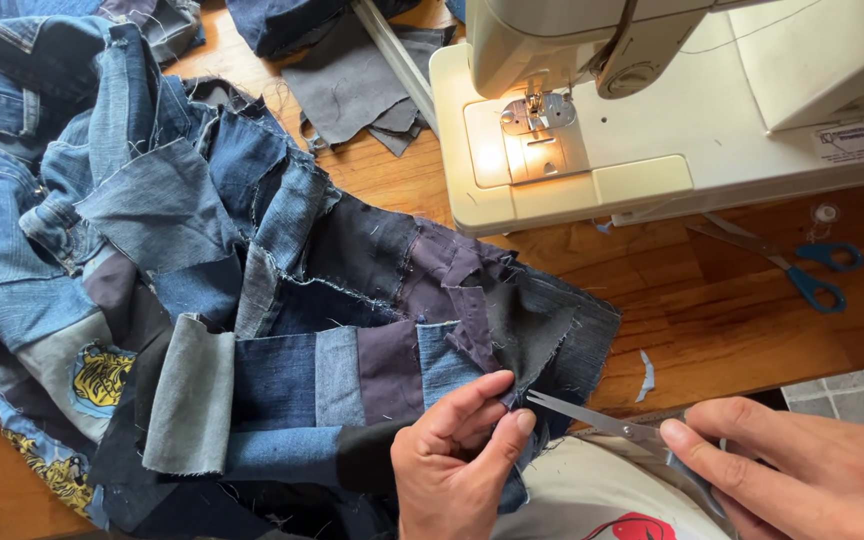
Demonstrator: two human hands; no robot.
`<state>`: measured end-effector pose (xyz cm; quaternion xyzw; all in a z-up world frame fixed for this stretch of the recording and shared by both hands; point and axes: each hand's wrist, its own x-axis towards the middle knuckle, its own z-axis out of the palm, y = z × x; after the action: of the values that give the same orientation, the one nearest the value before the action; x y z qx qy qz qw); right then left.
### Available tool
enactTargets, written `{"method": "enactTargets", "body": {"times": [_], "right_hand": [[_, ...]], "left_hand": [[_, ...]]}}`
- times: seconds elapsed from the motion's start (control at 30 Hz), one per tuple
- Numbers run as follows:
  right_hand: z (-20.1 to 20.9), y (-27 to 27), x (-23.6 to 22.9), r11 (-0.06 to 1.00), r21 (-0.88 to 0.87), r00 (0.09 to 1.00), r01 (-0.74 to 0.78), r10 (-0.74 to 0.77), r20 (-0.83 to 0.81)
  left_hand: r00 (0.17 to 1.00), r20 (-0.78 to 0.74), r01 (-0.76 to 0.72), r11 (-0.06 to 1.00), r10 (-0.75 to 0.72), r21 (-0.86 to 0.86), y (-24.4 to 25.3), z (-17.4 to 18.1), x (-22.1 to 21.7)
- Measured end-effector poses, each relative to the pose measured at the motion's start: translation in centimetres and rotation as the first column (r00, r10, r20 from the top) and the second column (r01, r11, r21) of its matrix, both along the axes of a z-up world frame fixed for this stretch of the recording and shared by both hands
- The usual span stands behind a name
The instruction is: Trimming excess fabric and threads from a patchwork denim garment using scissors
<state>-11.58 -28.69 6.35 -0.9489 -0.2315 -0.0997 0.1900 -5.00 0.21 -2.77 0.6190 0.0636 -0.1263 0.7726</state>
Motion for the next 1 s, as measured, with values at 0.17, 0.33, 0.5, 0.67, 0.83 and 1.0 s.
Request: {"method": "enactTargets", "body": {"times": [0.17,0.33,0.5,0.67,0.83,1.0], "right_hand": [[0.3,-0.5,-0.2,0.999,-0.021,0.999,-0.032,0.032,-0.031],[0.5,-0.9,0.1,0.996,-0.050,0.996,-0.077,0.076,-0.038],[-0.2,-1.7,-0.4,0.991,-0.086,0.993,-0.101,0.096,-0.067],[0.3,-1.0,0.0,0.998,-0.050,0.998,-0.044,0.043,-0.035],[-0.1,-1.5,-0.1,0.993,-0.055,0.993,-0.102,0.098,-0.068],[-0.9,-2.0,-0.4,0.979,-0.126,0.986,-0.163,0.157,-0.060]], "left_hand": [[0.998,0.056,0.010,1.000,-0.011,0.019,-0.2,0.1,0.0],[0.999,0.033,0.021,0.999,-0.022,0.048,-0.3,-0.1,0.0],[0.999,-0.033,0.017,0.999,-0.016,0.033,-0.2,0.0,0.1],[0.999,-0.027,0.021,1.000,-0.021,-0.003,-0.3,0.0,0.2],[1.000,0.011,0.022,1.000,-0.022,-0.009,-0.3,-0.6,-0.1],[0.990,0.135,0.016,0.994,-0.031,0.106,-0.3,0.1,-0.1]]}}
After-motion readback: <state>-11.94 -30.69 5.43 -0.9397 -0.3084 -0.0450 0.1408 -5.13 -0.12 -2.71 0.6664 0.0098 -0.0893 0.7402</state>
